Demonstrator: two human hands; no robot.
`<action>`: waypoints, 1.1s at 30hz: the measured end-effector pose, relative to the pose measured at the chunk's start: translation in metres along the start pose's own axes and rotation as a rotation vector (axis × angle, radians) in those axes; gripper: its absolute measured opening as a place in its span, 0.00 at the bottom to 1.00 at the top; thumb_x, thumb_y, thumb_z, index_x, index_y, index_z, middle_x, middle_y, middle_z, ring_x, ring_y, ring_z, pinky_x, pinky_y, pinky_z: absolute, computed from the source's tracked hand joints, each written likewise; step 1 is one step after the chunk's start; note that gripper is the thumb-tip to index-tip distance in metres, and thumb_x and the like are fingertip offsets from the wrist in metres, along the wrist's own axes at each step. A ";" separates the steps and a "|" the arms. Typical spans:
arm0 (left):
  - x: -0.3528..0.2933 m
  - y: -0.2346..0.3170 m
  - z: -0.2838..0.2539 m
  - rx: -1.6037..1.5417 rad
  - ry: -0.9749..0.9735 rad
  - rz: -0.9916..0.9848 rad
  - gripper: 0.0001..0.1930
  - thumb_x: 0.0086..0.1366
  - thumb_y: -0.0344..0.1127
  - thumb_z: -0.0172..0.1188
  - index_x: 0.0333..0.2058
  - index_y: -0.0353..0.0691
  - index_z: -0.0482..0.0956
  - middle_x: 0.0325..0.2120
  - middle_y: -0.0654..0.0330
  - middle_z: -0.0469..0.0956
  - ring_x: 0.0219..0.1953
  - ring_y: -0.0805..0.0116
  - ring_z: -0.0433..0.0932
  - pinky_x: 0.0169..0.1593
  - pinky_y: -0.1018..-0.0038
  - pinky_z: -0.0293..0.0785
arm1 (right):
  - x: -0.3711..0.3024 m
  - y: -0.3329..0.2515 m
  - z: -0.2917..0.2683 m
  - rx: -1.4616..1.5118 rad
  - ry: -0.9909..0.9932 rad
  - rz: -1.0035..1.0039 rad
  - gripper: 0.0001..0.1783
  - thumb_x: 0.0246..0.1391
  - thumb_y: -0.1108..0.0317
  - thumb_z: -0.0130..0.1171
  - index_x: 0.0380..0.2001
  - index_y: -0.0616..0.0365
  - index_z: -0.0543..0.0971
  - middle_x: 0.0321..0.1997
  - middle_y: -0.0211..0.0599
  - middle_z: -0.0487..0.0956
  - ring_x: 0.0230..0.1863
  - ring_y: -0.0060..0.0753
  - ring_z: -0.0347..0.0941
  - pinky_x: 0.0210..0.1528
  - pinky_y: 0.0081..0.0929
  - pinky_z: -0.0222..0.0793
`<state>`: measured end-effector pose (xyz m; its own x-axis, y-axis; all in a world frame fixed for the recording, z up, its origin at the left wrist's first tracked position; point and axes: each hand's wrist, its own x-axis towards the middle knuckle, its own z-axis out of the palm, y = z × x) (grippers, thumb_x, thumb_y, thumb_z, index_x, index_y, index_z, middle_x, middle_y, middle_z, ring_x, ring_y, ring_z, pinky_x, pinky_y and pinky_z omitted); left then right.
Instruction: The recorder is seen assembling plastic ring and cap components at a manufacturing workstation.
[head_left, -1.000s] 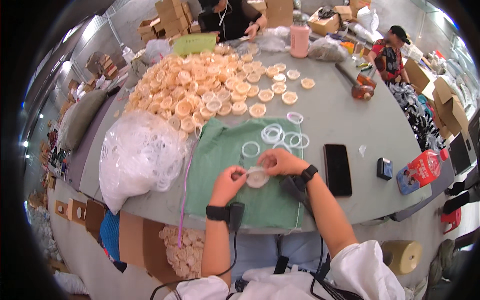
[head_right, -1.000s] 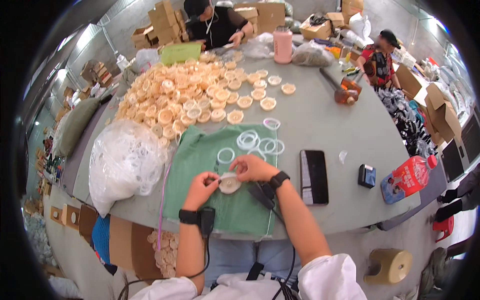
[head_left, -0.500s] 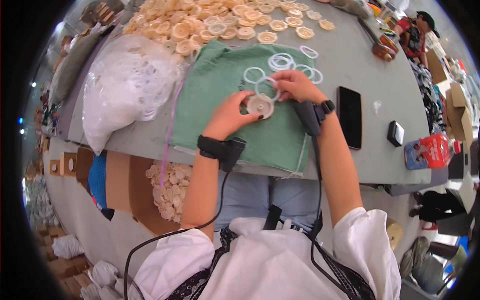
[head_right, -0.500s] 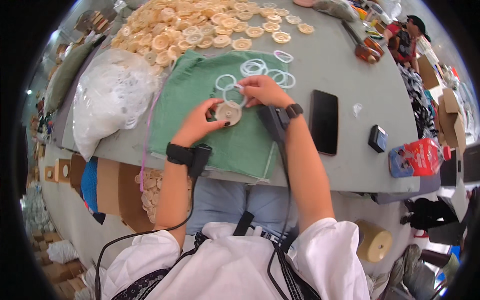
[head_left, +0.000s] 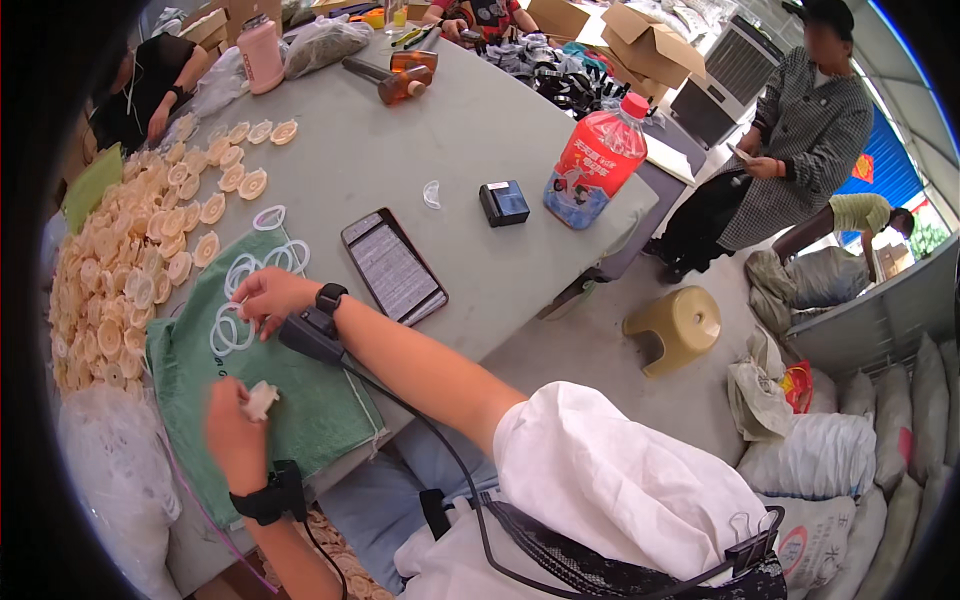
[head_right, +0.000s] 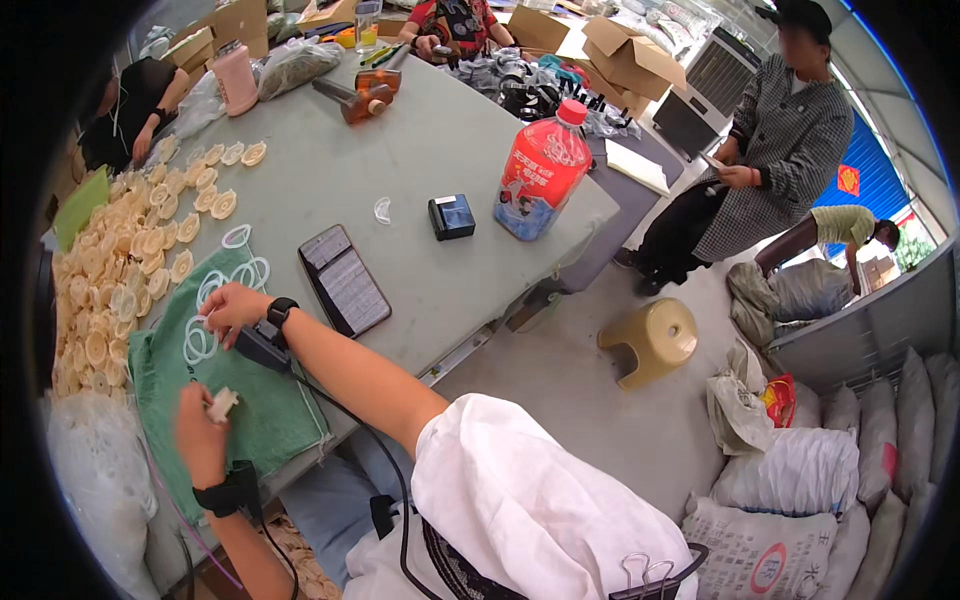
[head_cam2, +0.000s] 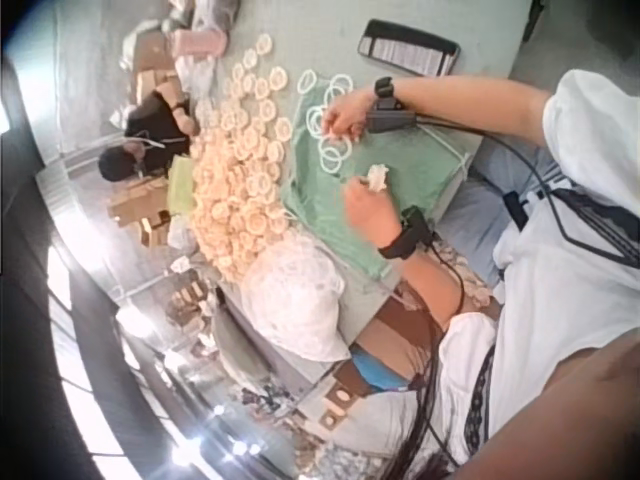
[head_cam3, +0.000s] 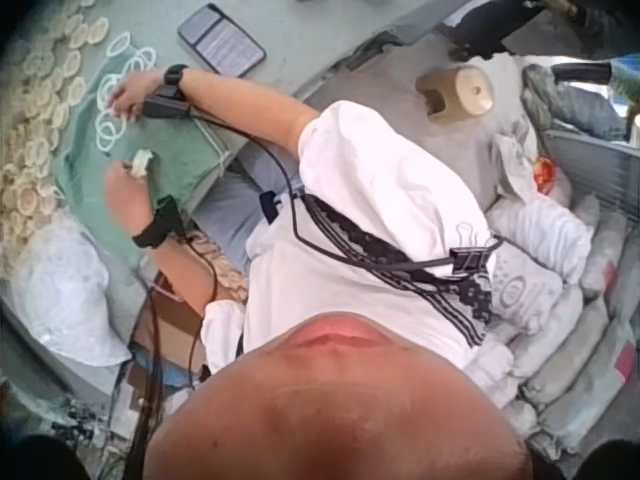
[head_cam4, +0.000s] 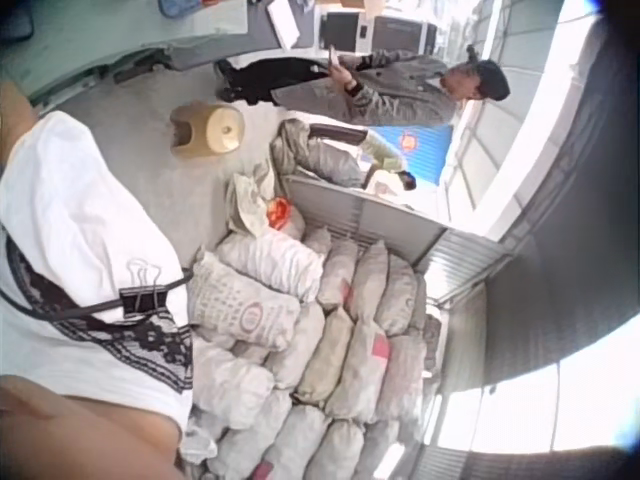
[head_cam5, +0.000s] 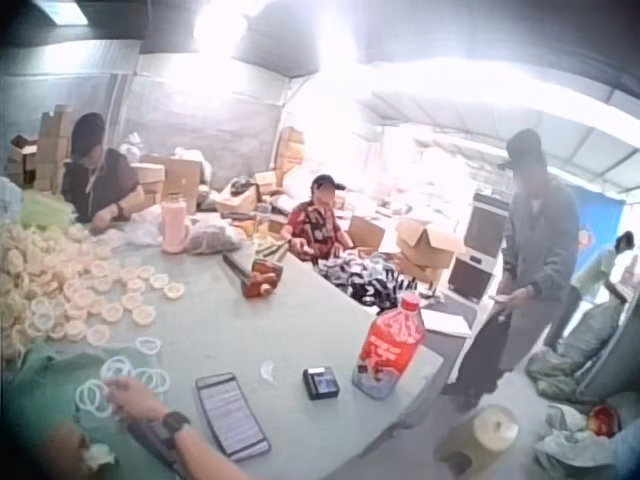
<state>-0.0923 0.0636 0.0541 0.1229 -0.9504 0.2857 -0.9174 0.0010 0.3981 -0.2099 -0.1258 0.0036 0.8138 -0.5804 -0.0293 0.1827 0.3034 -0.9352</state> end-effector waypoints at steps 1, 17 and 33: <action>-0.001 0.001 0.000 0.088 -0.088 0.005 0.15 0.43 0.21 0.56 0.30 0.38 0.64 0.25 0.53 0.66 0.29 0.51 0.67 0.34 0.68 0.64 | 0.000 0.000 -0.001 0.003 -0.004 0.013 0.22 0.49 0.73 0.56 0.48 0.68 0.68 0.37 0.37 0.76 0.31 0.27 0.75 0.30 0.28 0.79; -0.021 -0.033 -0.001 -0.783 -0.049 -0.278 0.19 0.63 0.36 0.53 0.51 0.35 0.66 0.45 0.58 0.71 0.44 0.70 0.70 0.48 0.73 0.65 | -0.015 -0.013 0.016 -0.072 -0.306 0.071 0.11 0.49 0.67 0.61 0.32 0.65 0.77 0.27 0.37 0.79 0.27 0.26 0.77 0.29 0.21 0.76; -0.029 -0.033 0.018 -0.576 -0.009 -0.360 0.09 0.59 0.28 0.56 0.38 0.31 0.75 0.29 0.62 0.76 0.29 0.78 0.73 0.33 0.81 0.70 | -0.022 -0.017 0.030 -0.752 -0.511 -0.033 0.11 0.43 0.64 0.67 0.27 0.60 0.79 0.21 0.29 0.77 0.20 0.17 0.71 0.20 0.16 0.66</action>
<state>-0.0728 0.0852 0.0169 0.3772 -0.9252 0.0422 -0.4713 -0.1525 0.8687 -0.2143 -0.0959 0.0304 0.9927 -0.1202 -0.0059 -0.0520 -0.3846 -0.9216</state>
